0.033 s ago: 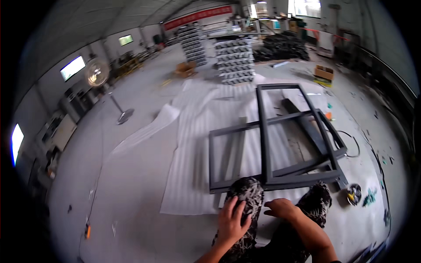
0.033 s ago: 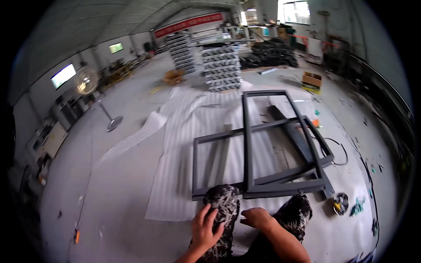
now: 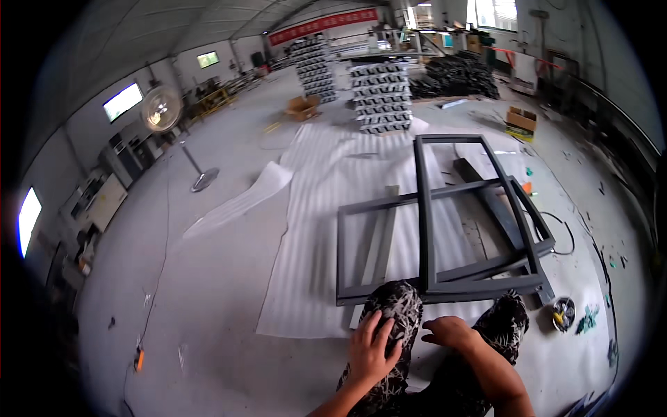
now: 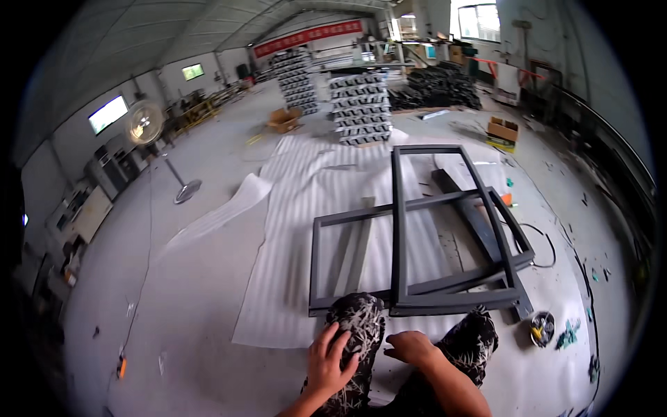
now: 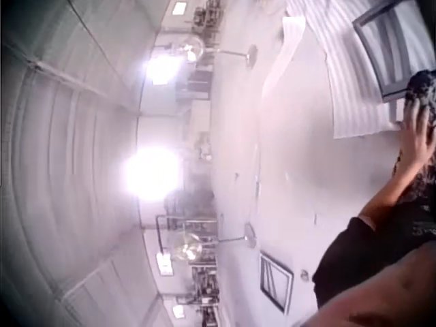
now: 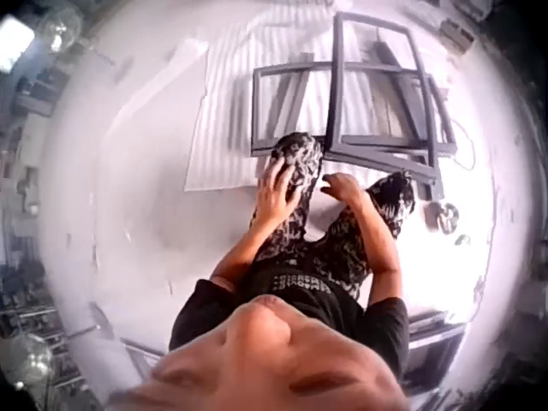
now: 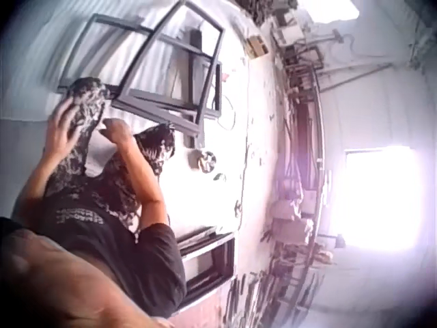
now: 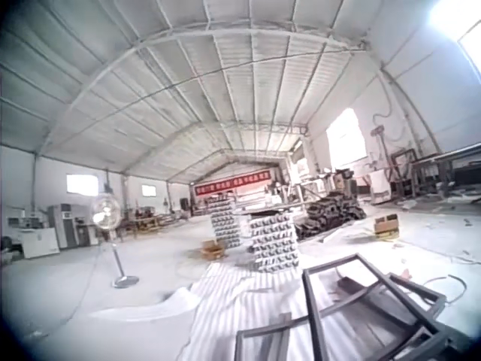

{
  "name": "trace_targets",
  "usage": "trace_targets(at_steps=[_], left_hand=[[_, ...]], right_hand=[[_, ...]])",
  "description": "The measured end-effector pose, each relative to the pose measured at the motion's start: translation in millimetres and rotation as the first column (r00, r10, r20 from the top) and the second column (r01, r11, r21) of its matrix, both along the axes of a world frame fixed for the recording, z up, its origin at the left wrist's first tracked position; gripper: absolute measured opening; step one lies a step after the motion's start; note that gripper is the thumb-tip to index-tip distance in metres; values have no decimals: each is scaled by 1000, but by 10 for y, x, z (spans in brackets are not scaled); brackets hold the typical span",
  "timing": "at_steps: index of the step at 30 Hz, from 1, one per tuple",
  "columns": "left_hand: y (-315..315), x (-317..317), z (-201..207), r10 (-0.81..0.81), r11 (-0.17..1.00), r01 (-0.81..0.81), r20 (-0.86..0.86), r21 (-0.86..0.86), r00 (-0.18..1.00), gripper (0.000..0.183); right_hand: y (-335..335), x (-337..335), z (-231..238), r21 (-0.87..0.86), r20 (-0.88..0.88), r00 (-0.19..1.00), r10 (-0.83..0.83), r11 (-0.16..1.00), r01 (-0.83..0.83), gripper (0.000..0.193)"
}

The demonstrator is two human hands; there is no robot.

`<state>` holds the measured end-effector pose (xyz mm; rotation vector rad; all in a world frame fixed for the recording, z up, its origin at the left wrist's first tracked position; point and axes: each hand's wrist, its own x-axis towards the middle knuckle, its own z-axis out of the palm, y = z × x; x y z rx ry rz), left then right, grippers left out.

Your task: The person installs a rubber sealing strip into a metal window frame by hand, trims it using pliers, and then stands up and walks across the workshop.

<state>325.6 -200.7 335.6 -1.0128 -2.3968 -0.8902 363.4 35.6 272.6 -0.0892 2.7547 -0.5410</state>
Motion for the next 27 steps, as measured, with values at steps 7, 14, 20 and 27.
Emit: trace_targets(at_steps=[7, 14, 20, 27], left_hand=[[-136, 62, 4, 97, 995, -97, 10, -7, 995, 48], [-178, 62, 6, 89, 996, -89, 12, 20, 996, 49], [-154, 79, 13, 70, 997, -71, 28, 28, 997, 49], [-278, -22, -78, 110, 992, -111, 21, 61, 994, 46]], right_hand=[[-105, -144, 84, 55, 74, 992, 99, 993, -103, 39], [-100, -96, 104, 37, 61, 994, 89, 995, -91, 40], [-103, 1, 69, 44, 56, 997, 62, 997, -65, 41], [-155, -199, -119, 21, 18, 997, 80, 997, -81, 38]])
